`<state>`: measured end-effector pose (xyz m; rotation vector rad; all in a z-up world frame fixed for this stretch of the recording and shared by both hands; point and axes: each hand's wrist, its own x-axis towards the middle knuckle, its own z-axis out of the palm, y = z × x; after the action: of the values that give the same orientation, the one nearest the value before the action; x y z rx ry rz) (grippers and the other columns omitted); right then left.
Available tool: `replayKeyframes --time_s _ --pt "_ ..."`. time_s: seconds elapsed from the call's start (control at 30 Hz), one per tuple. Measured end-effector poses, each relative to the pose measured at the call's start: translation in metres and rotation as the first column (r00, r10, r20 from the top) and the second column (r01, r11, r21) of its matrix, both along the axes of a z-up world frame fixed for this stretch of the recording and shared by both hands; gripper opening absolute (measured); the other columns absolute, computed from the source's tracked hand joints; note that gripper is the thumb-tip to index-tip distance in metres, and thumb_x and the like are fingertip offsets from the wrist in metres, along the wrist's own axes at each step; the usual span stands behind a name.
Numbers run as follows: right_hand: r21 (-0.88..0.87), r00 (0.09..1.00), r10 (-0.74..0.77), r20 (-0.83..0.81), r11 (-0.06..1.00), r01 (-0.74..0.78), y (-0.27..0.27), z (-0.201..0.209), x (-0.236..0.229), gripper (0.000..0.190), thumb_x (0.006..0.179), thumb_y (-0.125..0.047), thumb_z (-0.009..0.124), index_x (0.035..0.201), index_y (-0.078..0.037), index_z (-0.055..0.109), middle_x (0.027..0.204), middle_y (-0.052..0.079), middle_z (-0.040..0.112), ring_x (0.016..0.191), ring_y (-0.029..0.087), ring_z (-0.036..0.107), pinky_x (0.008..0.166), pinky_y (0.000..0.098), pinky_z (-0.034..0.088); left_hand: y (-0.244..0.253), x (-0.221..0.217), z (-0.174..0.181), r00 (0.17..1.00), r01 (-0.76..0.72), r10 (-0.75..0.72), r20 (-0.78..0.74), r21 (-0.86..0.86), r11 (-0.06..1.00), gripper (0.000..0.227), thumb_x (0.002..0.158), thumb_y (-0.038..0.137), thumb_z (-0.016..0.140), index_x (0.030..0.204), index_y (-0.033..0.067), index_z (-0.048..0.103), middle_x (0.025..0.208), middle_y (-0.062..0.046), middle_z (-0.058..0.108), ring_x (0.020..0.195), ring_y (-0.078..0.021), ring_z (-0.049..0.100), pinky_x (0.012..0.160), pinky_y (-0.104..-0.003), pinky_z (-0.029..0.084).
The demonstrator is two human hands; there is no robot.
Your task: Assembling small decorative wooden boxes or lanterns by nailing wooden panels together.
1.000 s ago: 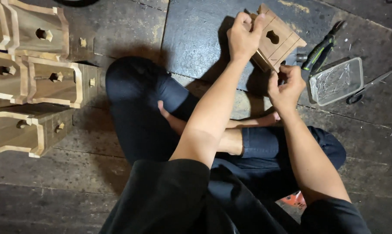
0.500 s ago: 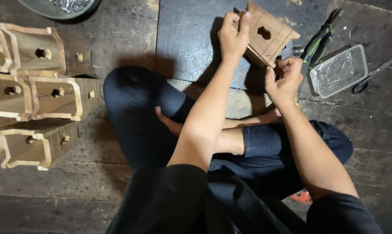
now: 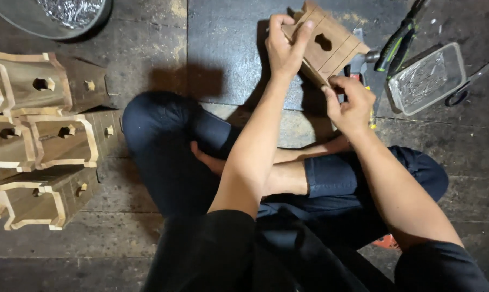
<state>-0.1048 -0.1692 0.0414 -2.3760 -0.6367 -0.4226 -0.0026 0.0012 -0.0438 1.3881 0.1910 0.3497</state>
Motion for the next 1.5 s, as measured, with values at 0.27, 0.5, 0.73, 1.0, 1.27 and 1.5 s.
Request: replayKeyframes --time_s 0.27,0.5,0.73,1.0,1.27,1.5 --pt "0.107 1.0 -0.012 -0.002 0.994 0.012 0.005 -0.004 0.005 0.027 0.102 0.003 0.08 0.084 0.002 0.059 0.09 0.021 0.072 0.081 0.031 0.07 0.077 0.0402 0.055 0.009 -0.006 0.014 0.988 -0.101 0.076 0.136 0.184 0.978 0.041 0.082 0.042 0.072 0.101 0.0193 0.044 0.083 0.003 0.054 0.07 -0.0161 0.057 0.062 -0.034 0.047" --pt "0.16 0.998 -0.06 -0.013 0.985 0.061 0.011 -0.003 0.009 0.03 0.101 0.003 0.077 0.082 0.001 0.054 0.083 0.019 0.065 0.074 0.03 0.063 0.071 0.0397 0.049 -0.004 0.0 0.015 0.971 -0.215 0.202 0.13 0.093 0.972 0.045 0.087 0.054 0.071 0.095 0.0168 0.048 0.083 0.004 0.051 0.076 -0.0137 0.054 0.073 -0.03 0.047" --pt "0.11 1.0 0.017 -0.005 0.994 -0.016 0.009 0.003 0.01 0.032 0.104 0.001 0.079 0.082 0.002 0.055 0.086 0.021 0.069 0.079 0.032 0.068 0.074 0.0403 0.052 -0.003 0.006 0.008 0.974 -0.218 0.211 0.079 0.082 0.973 0.031 0.089 0.041 0.068 0.089 0.0168 0.048 0.077 0.003 0.054 0.069 -0.0145 0.054 0.066 -0.033 0.045" --pt "0.128 0.998 0.012 -0.062 0.992 -0.004 0.006 0.004 0.01 0.031 0.104 -0.002 0.084 0.086 0.003 0.059 0.089 0.02 0.07 0.081 0.03 0.068 0.075 0.0396 0.052 0.0 0.007 0.015 0.979 -0.197 0.189 0.08 0.114 0.974 0.033 0.09 0.043 0.066 0.087 0.0172 0.046 0.073 0.004 0.05 0.066 -0.0141 0.05 0.065 -0.033 0.042" --pt "0.046 0.988 0.117 -0.102 0.993 -0.113 -0.003 0.017 0.013 0.039 0.1 -0.023 0.091 0.091 0.006 0.066 0.098 0.023 0.076 0.092 0.032 0.075 0.081 0.0412 0.06 -0.001 0.007 0.011 0.985 -0.17 0.168 0.027 0.129 0.977 0.036 0.089 0.049 0.064 0.09 0.0172 0.047 0.073 0.004 0.05 0.063 -0.013 0.047 0.062 -0.033 0.04" --pt "0.024 0.993 0.071 -0.099 0.997 -0.069 -0.002 0.017 0.006 0.021 0.105 0.005 0.081 0.09 0.004 0.066 0.097 0.022 0.077 0.088 0.031 0.075 0.082 0.0405 0.059 -0.003 0.009 0.008 0.984 -0.177 0.176 0.026 0.132 0.975 0.034 0.088 0.046 0.066 0.09 0.0173 0.048 0.079 0.003 0.057 0.074 -0.0167 0.058 0.071 -0.036 0.047"
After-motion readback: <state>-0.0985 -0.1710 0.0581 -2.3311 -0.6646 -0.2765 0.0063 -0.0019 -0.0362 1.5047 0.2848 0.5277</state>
